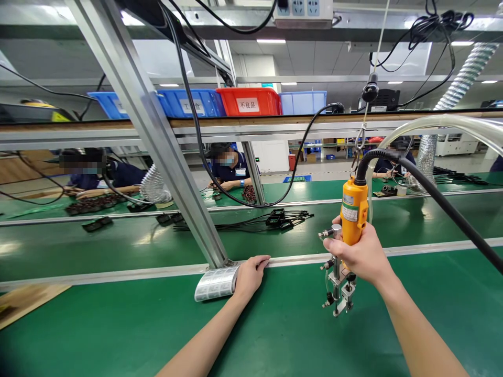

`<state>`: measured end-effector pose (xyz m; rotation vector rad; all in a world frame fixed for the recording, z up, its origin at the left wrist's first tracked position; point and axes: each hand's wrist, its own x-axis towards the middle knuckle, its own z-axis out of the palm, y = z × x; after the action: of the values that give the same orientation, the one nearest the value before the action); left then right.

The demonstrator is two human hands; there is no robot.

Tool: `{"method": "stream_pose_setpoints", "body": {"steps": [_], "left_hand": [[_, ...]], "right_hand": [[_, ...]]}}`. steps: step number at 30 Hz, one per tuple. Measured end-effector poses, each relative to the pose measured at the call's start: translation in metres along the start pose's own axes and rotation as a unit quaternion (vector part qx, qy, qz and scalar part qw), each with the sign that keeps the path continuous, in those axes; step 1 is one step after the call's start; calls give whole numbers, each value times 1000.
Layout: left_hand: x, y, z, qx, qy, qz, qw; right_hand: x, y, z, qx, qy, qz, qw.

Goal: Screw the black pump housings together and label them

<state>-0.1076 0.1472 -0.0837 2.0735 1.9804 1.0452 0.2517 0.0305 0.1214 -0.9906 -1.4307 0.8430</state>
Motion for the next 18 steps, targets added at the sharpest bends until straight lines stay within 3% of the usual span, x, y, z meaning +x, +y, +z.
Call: {"method": "stream_pose_setpoints", "body": {"steps": [18], "left_hand": [[0, 1, -2, 11, -22, 19, 1000]], "right_hand": [[0, 2, 0, -25, 5, -10, 1000]]}}
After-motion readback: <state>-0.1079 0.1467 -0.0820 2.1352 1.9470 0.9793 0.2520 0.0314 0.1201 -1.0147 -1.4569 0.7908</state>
